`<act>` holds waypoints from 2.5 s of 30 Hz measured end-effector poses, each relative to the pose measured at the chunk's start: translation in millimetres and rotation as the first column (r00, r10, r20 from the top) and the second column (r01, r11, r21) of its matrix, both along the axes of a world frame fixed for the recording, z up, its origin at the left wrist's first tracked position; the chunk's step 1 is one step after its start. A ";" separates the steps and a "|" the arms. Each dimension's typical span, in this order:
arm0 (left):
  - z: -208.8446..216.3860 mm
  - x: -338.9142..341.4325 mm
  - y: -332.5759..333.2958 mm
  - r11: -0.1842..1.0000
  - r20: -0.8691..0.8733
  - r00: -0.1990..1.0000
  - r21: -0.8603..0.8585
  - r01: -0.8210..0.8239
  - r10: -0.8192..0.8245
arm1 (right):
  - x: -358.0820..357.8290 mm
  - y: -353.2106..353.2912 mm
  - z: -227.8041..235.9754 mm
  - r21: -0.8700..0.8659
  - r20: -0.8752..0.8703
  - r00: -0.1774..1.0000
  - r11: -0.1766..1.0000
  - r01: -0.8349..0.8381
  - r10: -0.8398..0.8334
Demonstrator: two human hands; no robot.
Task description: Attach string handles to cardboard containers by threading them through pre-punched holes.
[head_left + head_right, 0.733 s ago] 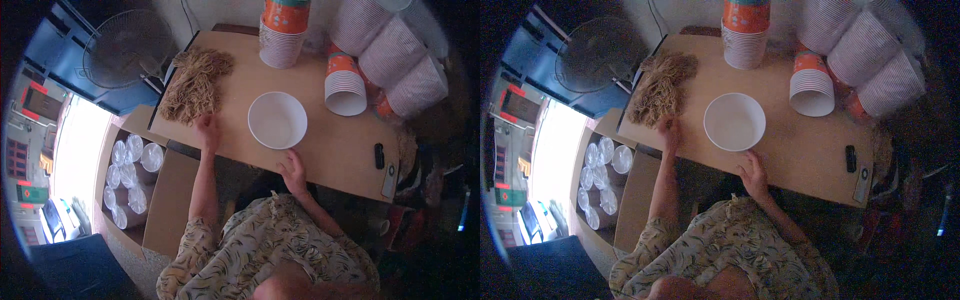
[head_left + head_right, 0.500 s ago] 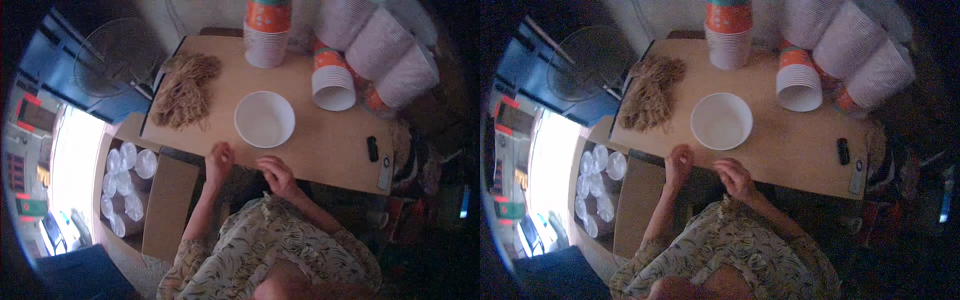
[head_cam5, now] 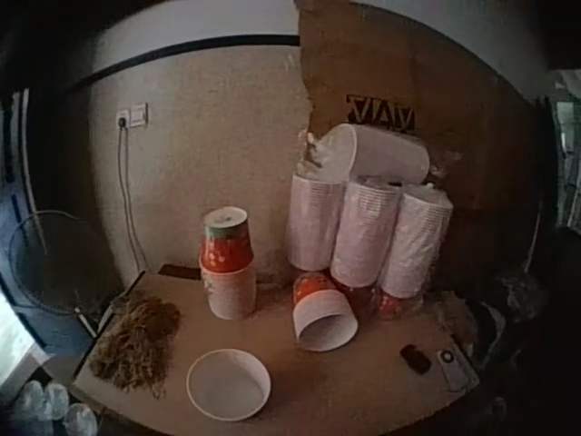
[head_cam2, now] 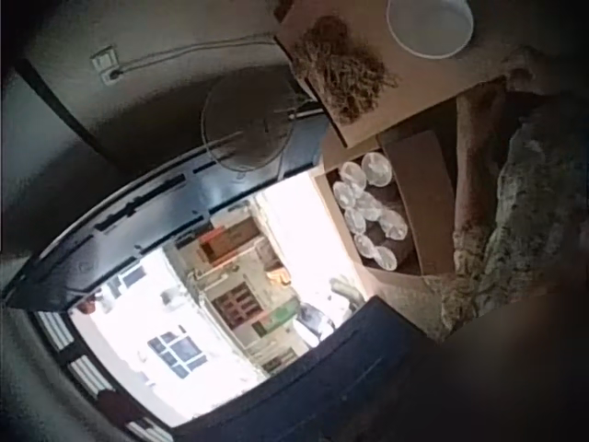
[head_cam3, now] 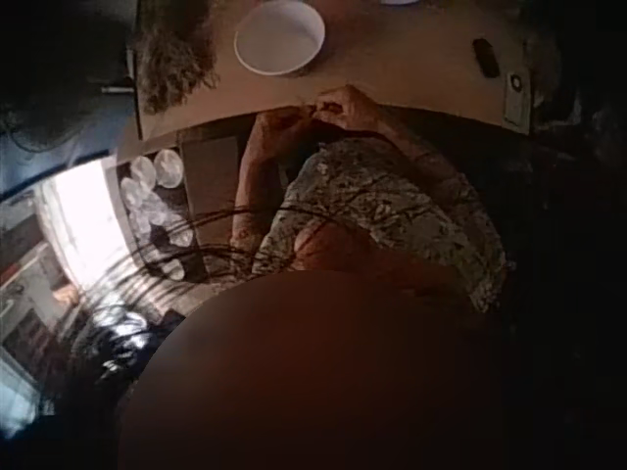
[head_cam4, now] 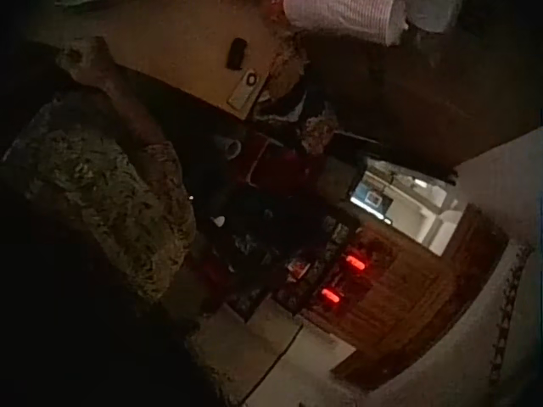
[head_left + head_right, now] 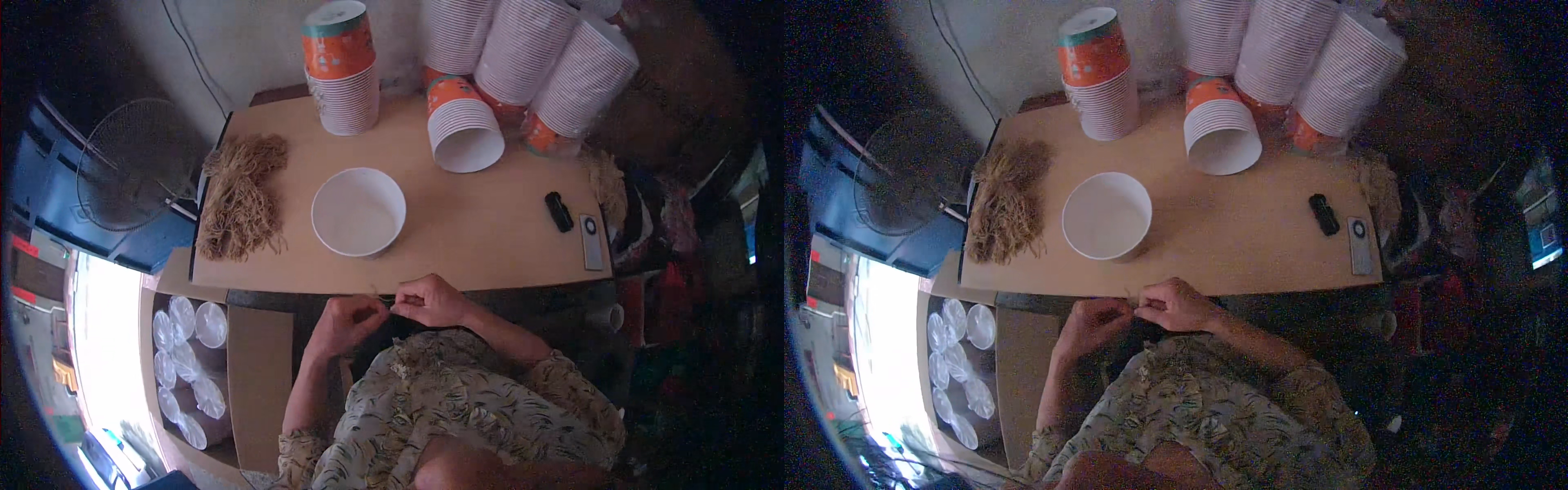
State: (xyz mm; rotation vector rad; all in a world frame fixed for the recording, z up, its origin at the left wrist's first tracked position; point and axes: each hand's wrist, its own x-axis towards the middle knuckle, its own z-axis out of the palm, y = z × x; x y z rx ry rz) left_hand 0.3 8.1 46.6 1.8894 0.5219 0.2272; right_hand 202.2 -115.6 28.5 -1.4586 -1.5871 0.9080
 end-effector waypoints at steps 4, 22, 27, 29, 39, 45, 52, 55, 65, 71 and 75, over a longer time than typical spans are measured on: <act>-28.9 -4.8 -1.3 0.977 0.082 0.992 -0.199 -0.077 0.095 | 12.9 -14.2 8.8 -0.059 -0.116 0.988 0.994 0.092 -0.098; 8.9 34.9 -22.6 0.991 0.141 0.989 0.124 -0.060 0.042 | 3.6 -13.6 -1.2 -0.080 -0.262 0.944 0.979 0.185 -0.200; -4.4 38.0 -18.0 0.983 0.118 0.977 -0.066 -0.169 0.176 | 2.2 -25.7 -9.6 -0.119 -0.373 0.893 0.967 0.225 -0.253; -8.6 37.9 -15.4 0.971 0.112 0.978 -0.188 -0.151 0.174 | 1.8 -26.7 -7.7 -0.051 -0.366 0.894 0.964 0.259 -0.260; -22.2 32.5 -18.8 0.910 0.178 0.968 -0.404 -0.095 0.180 | -0.1 -23.8 -12.2 -0.080 -0.299 0.882 0.930 0.358 -0.365; -28.3 25.7 -17.9 0.865 0.087 0.962 -0.464 -0.192 0.260 | -2.7 -21.3 -1.1 -0.166 -0.178 0.912 0.924 0.343 -0.371; -34.5 29.6 -17.1 0.796 0.142 0.932 -0.572 -0.199 0.335 | -8.9 -13.1 -8.1 -0.097 -0.379 0.821 0.901 0.424 -0.427; -36.1 30.0 -18.9 0.772 0.135 0.921 -0.596 -0.220 0.366 | -7.4 -9.2 -12.8 -0.117 -0.470 0.783 0.908 0.402 -0.407; -19.2 25.5 -8.8 0.962 0.308 0.932 0.133 -0.239 0.189 | -9.9 0.2 -5.0 -0.124 -0.443 0.725 0.837 0.533 -0.527; 6.4 21.2 52.3 0.711 0.317 0.884 0.527 -0.466 0.345 | -1.3 13.1 32.9 0.022 -0.450 0.750 0.833 0.553 -0.486; -29.8 22.0 67.7 0.785 0.368 0.912 0.505 -0.359 0.180 | -5.6 25.2 48.0 0.089 -0.343 0.821 0.854 0.512 -0.456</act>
